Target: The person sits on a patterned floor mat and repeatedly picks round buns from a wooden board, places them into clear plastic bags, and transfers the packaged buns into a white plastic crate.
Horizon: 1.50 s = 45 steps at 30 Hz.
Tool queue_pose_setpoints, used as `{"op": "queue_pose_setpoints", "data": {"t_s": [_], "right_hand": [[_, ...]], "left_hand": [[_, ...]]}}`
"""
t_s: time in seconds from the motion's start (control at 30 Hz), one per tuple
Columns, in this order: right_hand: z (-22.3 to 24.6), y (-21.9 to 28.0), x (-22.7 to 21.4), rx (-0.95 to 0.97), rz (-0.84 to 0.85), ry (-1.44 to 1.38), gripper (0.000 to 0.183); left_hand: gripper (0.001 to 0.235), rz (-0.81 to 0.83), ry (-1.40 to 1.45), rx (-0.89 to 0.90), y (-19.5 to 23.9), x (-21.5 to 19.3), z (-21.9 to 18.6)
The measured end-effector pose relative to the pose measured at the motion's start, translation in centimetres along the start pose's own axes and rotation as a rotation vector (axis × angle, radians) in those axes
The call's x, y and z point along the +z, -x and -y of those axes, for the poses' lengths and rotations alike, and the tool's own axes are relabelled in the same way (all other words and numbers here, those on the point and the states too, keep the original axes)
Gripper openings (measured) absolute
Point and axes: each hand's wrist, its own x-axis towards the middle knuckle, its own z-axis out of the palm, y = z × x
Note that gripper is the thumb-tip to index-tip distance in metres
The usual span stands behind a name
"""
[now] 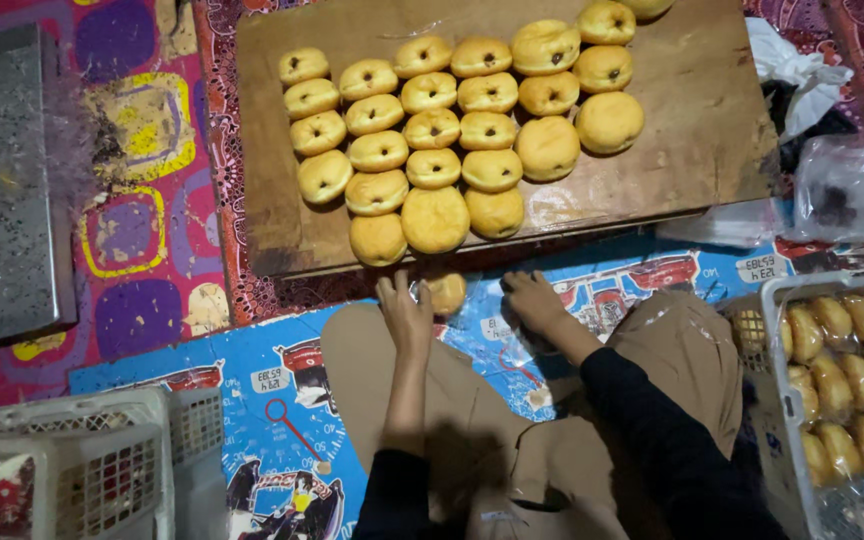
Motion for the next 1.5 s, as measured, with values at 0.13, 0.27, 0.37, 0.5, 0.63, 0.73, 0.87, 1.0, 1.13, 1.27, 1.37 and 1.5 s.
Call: {"op": "queue_pose_setpoints", "data": {"t_s": [0.13, 0.27, 0.37, 0.5, 0.63, 0.73, 0.87, 1.0, 1.13, 1.27, 1.37, 1.5], "right_hand": [[0.4, 1.4, -2.7, -0.03, 0.172, 0.067, 0.016], [3.4, 6.9, -8.7, -0.038, -0.172, 0.106, 0.024], [4.3, 10.2, -13.7, 0.31, -0.088, 0.115, 0.032], [3.3, 11.8, -18.3, 0.347, -0.46, -0.278, 0.057], [3.4, 10.6, -20.8, 0.313, -0.575, -0.828, 0.07], [2.0, 7.6, -21.6, -0.292, -0.451, -0.581, 0.087], [-8.1, 1.3, -21.3, 0.679, -0.713, -1.288, 0.078], [-16.3, -2.2, -18.9, 0.797, -0.638, -0.208, 0.082], [-14.4, -1.5, -19.2, 0.822, -0.691, -0.201, 0.063], [-3.6, 4.6, -24.0, 0.556, -0.937, -0.319, 0.072], [5.9, 8.9, -27.0, 0.493, -0.882, -1.144, 0.071], [11.6, 8.4, -29.3, 0.45, -0.74, -0.528, 0.072]], "left_hand": [[0.026, 0.074, 0.285, 0.019, 2.1, 0.0, -3.8], [0.047, 0.464, 0.436, -0.135, 5.2, 1.9, -9.4], [0.029, 0.811, 0.373, -0.112, 7.6, 1.8, -14.7], [0.033, 0.438, 0.542, 0.535, 9.4, -0.5, -20.1], [0.099, 0.462, 1.561, -0.367, 6.3, -0.7, -20.1], [0.033, 0.289, 2.027, -0.75, 2.1, -0.3, -16.5], [0.007, -0.164, 2.181, -0.848, -2.2, -2.6, -11.0], [0.028, -0.207, 2.231, -1.04, -3.6, -5.4, -10.1], [0.049, -0.218, 2.271, -1.162, -4.1, -6.3, -11.2], [0.058, -0.245, 2.406, -1.19, -4.1, -6.0, -11.7], [0.061, -0.294, 2.407, -1.117, -2.5, -5.2, -13.6], [0.066, -0.053, 2.428, -0.562, 1.2, -5.5, -18.1]]}}
